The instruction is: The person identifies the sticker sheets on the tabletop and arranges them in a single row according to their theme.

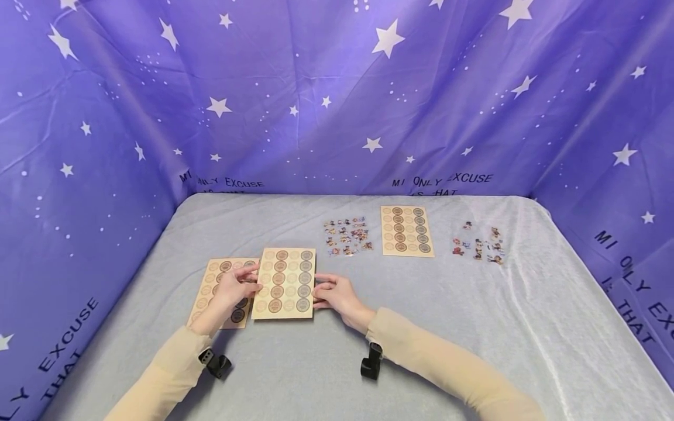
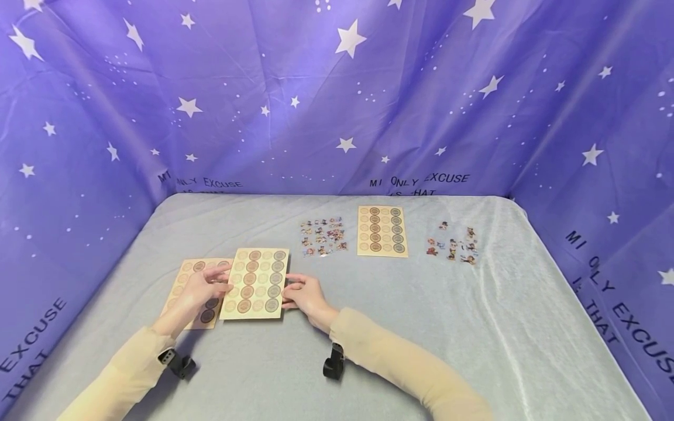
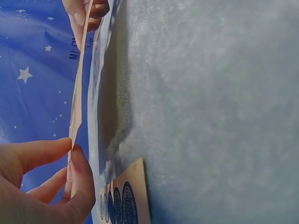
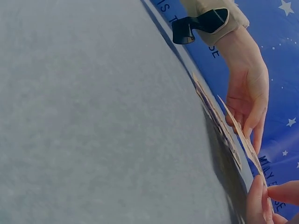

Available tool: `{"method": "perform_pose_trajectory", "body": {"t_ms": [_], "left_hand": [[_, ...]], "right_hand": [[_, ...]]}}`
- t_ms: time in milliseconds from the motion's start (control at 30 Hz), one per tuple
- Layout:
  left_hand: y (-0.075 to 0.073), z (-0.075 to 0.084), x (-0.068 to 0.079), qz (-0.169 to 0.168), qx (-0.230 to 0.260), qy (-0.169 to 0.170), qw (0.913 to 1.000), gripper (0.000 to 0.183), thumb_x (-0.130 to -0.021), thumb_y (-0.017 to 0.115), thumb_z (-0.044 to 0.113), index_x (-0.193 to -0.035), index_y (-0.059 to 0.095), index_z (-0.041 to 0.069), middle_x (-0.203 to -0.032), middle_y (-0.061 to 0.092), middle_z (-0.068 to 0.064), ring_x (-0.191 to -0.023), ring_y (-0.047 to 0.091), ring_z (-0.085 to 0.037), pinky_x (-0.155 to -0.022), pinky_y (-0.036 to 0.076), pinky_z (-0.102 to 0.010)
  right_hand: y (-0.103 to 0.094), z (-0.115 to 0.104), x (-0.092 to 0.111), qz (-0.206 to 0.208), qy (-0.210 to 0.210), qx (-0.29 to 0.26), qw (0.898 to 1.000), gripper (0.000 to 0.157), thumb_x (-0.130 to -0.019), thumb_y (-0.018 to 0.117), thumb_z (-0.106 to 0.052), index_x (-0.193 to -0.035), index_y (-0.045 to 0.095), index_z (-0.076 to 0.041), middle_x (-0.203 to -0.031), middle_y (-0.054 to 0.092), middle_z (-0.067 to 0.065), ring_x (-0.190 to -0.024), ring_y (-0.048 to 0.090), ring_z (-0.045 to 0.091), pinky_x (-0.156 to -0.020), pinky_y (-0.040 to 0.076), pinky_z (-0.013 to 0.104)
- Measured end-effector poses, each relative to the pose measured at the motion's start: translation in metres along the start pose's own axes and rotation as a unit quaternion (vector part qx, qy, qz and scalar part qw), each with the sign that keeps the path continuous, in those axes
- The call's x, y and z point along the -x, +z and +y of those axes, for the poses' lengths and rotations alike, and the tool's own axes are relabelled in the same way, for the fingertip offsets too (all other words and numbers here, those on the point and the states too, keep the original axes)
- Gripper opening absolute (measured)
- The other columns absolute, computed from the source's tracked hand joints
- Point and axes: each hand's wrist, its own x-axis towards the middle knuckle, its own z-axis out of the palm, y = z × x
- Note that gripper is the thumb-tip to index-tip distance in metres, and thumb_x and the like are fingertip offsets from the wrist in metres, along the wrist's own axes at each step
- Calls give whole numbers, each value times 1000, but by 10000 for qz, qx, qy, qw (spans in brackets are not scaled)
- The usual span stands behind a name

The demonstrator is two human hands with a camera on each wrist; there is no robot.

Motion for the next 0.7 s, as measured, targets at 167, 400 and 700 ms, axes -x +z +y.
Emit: {"method": "perform_pose_trajectory", "body": {"t_ms": [167,400,700], "left_hand": [[2,0,3,58,-44,-2,10000,52,-71,59,-10,-121,46,-10,-72,57,2,-57,53,-3,-54,49,-17],[3,1,4,-88,-311,-96,9994,52,-72,59,-9,-122,45,-11,-76,58,-4,-59,54,-4,-54,50,-19],[3,-3,1,-133,-660,-131,9976,49,-73,59,-9,-121,47,-10,-76,58,-6,-60,52,-6,-53,49,-20]], "right_hand": [[3,-9,10,-47,-23,55,10000,44,-78,49,15,-121,42,14,-79,60,15,-61,57,13,-69,53,40],[6,-17,18,-8,64,232,9997,42,-79,48,15,-121,42,15,-78,59,15,-60,57,13,-69,54,39],[1,5,2,-76,-1,214,9997,44,-77,50,15,-121,43,14,-78,60,17,-58,58,13,-63,55,38]]}}
